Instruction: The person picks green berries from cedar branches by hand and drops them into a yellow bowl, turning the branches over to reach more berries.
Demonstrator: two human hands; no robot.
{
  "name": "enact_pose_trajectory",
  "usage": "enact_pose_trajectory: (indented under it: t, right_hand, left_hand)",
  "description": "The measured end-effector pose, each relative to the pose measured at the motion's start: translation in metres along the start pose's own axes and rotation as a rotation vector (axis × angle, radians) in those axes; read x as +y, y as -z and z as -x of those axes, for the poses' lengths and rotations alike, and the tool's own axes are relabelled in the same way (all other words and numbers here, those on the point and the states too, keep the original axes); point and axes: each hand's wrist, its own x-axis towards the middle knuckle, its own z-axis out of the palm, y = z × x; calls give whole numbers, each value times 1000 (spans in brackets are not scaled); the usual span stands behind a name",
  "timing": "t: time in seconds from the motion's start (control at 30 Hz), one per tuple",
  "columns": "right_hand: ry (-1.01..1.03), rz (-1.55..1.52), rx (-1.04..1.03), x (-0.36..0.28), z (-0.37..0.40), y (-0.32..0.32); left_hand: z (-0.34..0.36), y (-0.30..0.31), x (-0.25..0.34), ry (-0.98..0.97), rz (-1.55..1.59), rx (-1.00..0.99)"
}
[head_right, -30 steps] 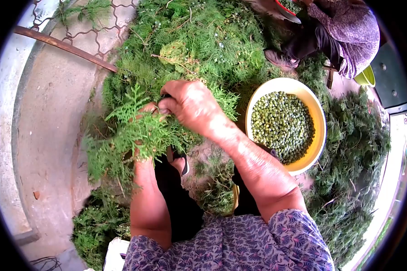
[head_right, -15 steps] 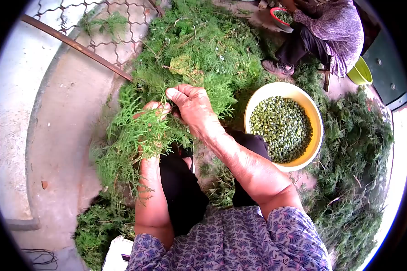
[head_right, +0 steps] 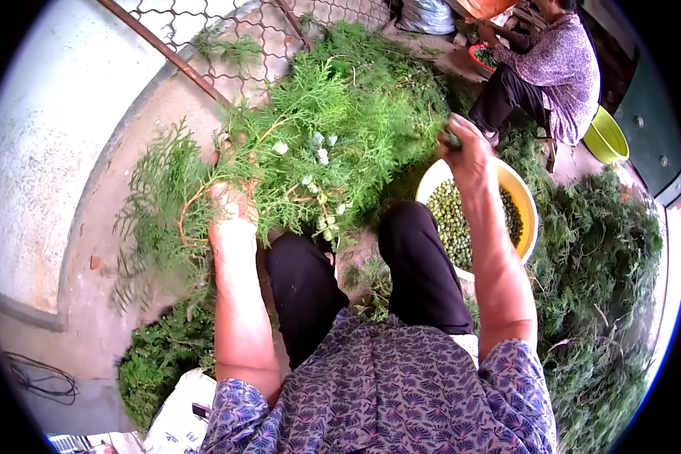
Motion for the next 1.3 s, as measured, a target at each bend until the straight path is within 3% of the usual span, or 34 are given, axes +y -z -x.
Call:
enact_pose_trajectory:
  t: [0.07,0.13,0.2,0.27,0.3,0.33,0.4,0.47,0.53,0.57,0.6,0.63,0.67,0.77,0.83,0.93,1.0,1.03,1.13,1.17,1.27,1.3]
  right_hand:
    - [-29,201,188,-14,4,51]
    - [-59,282,322,-26,5,104]
    - [728,1519,-4,-28,23,172]
    - [498,1220,131,-33,2,249]
    - [570,1580,83,-43,7,271]
    - [753,1832,25,-49,11,298]
    - [595,2187,8,-62,-21,359]
    - [48,907,514,-50,-34,366]
    - [124,577,745,-47,-15,334]
    - [110,760,862,-54,0,303]
    - [93,947,976,-59,8,286]
    - [167,1240,997,-59,6,290]
    - [174,1323,927,-60,1,299]
    - [88,1093,874,-56,-23,330]
    - [229,876,645,-46,-39,356]
    - [225,1063,559,-42,-39,345]
    - [502,1737,537,-46,-27,341]
    - [617,1587,554,-40,-27,338]
    - [489,1765,632,-38,-4,288]
    - [255,1929,705,-42,-8,280]
    - [182,1916,571,-38,-10,274]
    - [253,1993,519,-33,-12,281]
  left_hand:
    - [11,-23,3,26,103,-8]
    - [24,-82,7,-161,-216,183]
    - [37,-85,11,-138,-219,236]
    - [56,-82,16,19,-32,284]
    - [57,-71,21,178,34,264]
    - [66,-71,17,185,37,290]
    - [82,-74,5,151,99,390]
    - [98,-70,-10,141,105,361]
    - [107,-54,-28,180,183,275]
    - [114,-29,-44,182,280,248]
    - [114,-33,-49,217,271,397]
    - [107,-44,-47,317,248,516]
    - [101,-52,-46,417,221,633]
    - [106,-39,-58,418,236,684]
    - [110,-32,-62,422,213,695]
    - [113,-24,-66,400,228,753]
    - [120,-25,-67,386,230,762]
    - [122,-21,-68,387,235,772]
    - [131,-17,-69,372,204,757]
    - [131,-20,-66,398,99,762]
    - [133,-20,-65,440,-41,770]
    - [132,-15,-67,435,-19,770]
